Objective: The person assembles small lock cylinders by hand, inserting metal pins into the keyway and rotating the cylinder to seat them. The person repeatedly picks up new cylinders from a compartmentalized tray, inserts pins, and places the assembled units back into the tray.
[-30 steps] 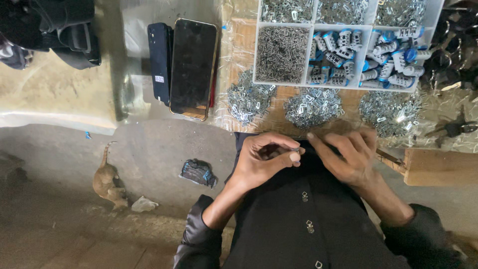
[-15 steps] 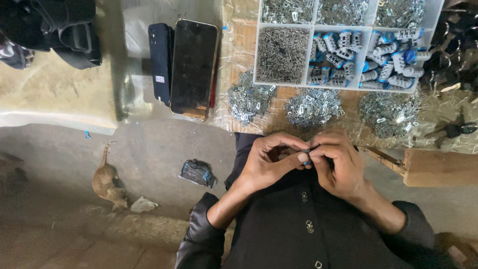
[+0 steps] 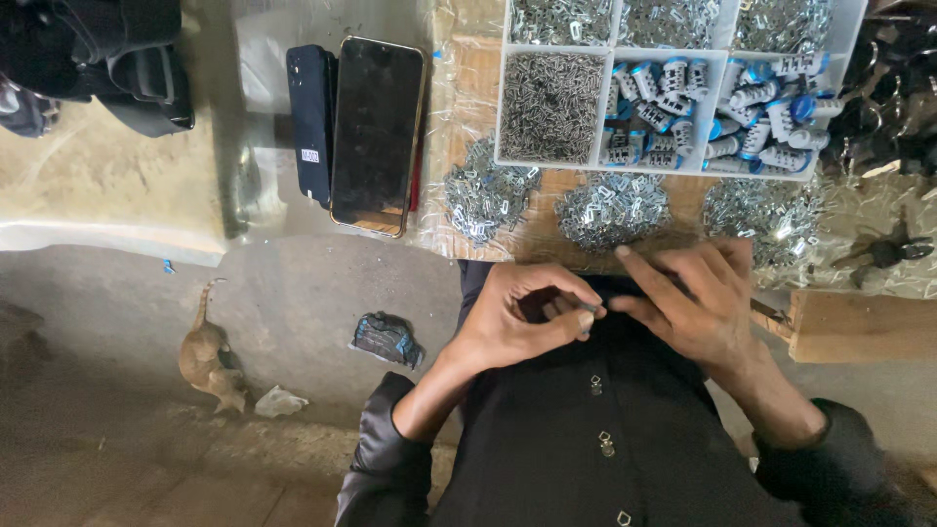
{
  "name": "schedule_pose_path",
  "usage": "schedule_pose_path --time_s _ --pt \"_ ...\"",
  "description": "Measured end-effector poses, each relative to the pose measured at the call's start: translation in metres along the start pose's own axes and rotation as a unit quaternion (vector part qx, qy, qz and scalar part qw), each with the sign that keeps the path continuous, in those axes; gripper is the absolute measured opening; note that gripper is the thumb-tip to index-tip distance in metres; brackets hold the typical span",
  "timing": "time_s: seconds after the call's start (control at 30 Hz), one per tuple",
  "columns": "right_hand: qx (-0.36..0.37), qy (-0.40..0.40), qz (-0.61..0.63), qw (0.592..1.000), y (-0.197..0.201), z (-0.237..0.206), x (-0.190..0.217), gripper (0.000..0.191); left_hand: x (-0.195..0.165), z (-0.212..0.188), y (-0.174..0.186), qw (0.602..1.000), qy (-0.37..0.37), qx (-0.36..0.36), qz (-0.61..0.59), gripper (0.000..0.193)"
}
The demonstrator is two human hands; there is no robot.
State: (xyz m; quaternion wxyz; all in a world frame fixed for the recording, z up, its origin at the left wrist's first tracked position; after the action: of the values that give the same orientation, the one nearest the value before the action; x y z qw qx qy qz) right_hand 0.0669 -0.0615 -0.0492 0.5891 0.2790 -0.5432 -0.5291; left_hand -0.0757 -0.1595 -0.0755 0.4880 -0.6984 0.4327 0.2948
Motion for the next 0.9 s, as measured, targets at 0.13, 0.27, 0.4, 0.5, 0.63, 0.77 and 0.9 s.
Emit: schedule_pose_path --time_s 0.13,0.27,0.4,0.5,0.63,0.77,0.9 --pt "-0.061 0.039 -0.032 0.997 0.003 -0.004 0.006 0.032 0.002 -0.001 0.007 0.997 -0.034 -0.027 -0.059 0.020" --pt "-0.074 0.055 -0.009 0.996 0.006 -0.004 0.004 0.025 0.016 0.001 0.005 0.996 0.001 -0.036 -0.078 0.019" --pt "-0.070 -0.001 -0.019 0.997 0.005 0.001 0.002 0.026 0.022 0.002 -0.001 0.997 0.016 -0.030 -0.071 0.018" --pt "-0.080 -0.021 -0.013 0.997 0.006 0.002 0.001 0.027 0.021 0.003 -0.005 0.997 0.015 -0.022 -0.068 0.021" --pt "-0.110 -0.037 -0.005 0.993 0.008 -0.004 -0.004 0.026 0.021 0.002 -0.007 0.997 0.014 -0.025 -0.068 0.019" --pt "-0.140 -0.047 -0.023 0.989 0.013 -0.015 -0.007 0.021 0.019 0.003 -0.002 0.997 -0.006 -0.048 -0.062 0.016" --pt "-0.125 -0.028 -0.028 0.991 0.010 -0.019 -0.003 0.022 0.021 0.003 0.004 0.994 -0.001 -0.079 -0.072 0.017"
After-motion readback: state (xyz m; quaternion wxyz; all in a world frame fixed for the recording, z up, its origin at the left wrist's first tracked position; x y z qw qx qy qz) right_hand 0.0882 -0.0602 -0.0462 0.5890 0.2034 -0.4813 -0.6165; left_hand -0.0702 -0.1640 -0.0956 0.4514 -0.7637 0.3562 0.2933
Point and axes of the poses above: each hand's wrist, its own z-axis towards the middle knuckle, its own y-axis out of the back of the hand, x = y × z, the point moved 8 cm from there along z, towards the middle knuckle, and after that the axes turned 7 degrees about y, right-handed, at the moved point
